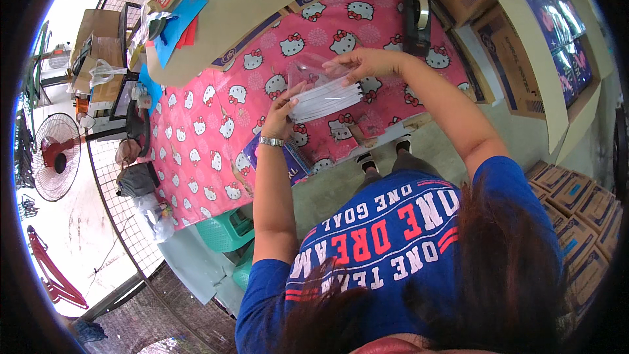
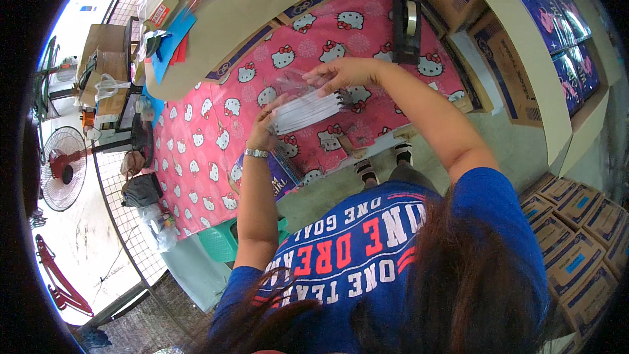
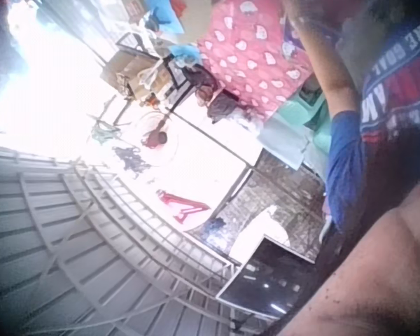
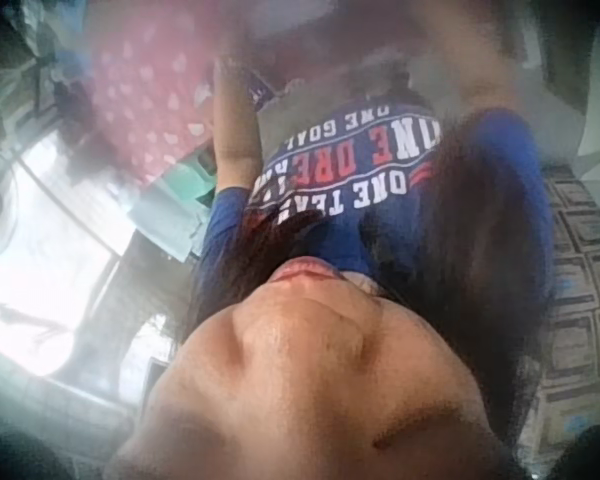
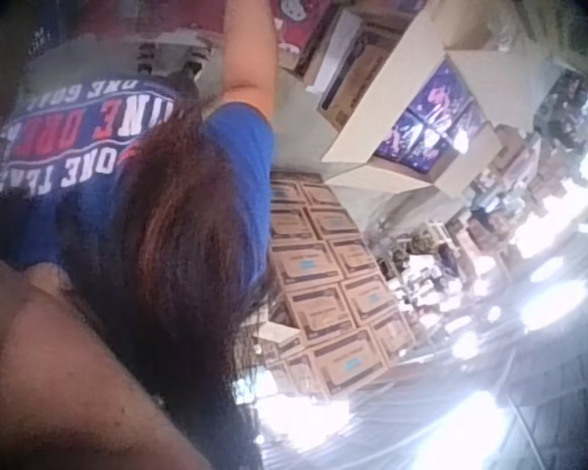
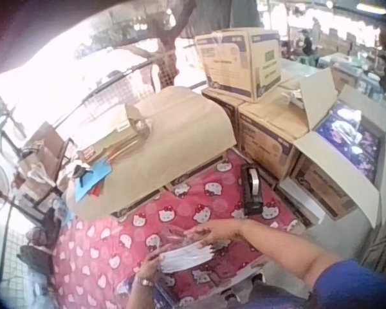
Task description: The person places a notebook into a plastic bag, removes a protective strip from the bag's adhesive, and seals it, repeating this for several notebooks and then placing the finished items into a box.
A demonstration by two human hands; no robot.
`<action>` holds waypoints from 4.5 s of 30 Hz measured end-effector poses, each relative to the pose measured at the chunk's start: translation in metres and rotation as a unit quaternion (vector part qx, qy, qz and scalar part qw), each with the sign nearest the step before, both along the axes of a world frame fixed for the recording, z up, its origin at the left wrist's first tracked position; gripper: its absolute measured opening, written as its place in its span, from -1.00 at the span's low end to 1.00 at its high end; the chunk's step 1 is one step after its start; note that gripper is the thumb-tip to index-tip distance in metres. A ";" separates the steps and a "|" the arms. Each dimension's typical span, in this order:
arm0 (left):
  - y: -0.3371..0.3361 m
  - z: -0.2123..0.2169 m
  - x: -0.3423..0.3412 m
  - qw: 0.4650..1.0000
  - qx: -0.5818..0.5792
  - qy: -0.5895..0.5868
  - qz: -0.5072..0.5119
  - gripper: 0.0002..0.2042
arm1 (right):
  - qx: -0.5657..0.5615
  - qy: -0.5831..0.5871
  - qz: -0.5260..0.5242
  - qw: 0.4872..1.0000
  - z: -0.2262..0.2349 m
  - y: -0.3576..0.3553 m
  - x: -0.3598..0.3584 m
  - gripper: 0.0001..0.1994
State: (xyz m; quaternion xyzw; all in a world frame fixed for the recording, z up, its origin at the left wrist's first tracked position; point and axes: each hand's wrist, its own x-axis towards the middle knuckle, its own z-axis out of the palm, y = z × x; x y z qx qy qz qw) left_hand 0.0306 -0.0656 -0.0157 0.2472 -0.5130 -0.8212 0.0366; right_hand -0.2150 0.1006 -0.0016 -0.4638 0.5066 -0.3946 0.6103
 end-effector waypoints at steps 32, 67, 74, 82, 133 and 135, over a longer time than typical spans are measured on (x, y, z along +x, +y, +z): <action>-0.004 -0.004 -0.002 0.997 -0.058 -0.008 -0.050 -0.44 | -0.031 0.056 -0.003 0.998 0.008 -0.001 0.011 -0.41; 0.040 0.039 -0.005 0.790 -0.586 -0.174 0.046 -0.78 | -0.167 0.223 -0.539 0.795 -0.011 0.034 -0.011 -0.70; 0.028 0.055 -0.027 0.810 -0.546 -0.212 -0.020 -0.72 | 0.128 -0.142 -0.681 0.707 -0.117 0.105 -0.092 -0.81; 0.027 0.006 -0.010 0.972 -0.167 -0.042 0.158 -0.88 | 0.020 -0.384 -0.637 0.668 -0.145 0.116 -0.013 -0.93; 0.074 0.058 0.030 0.938 -0.316 0.083 0.118 -0.86 | -0.181 0.126 -0.272 0.937 0.092 0.075 0.062 -0.60; 0.055 0.064 0.044 0.924 -0.302 0.173 0.158 -0.79 | -0.188 0.021 -0.302 0.934 0.093 0.084 0.033 -0.60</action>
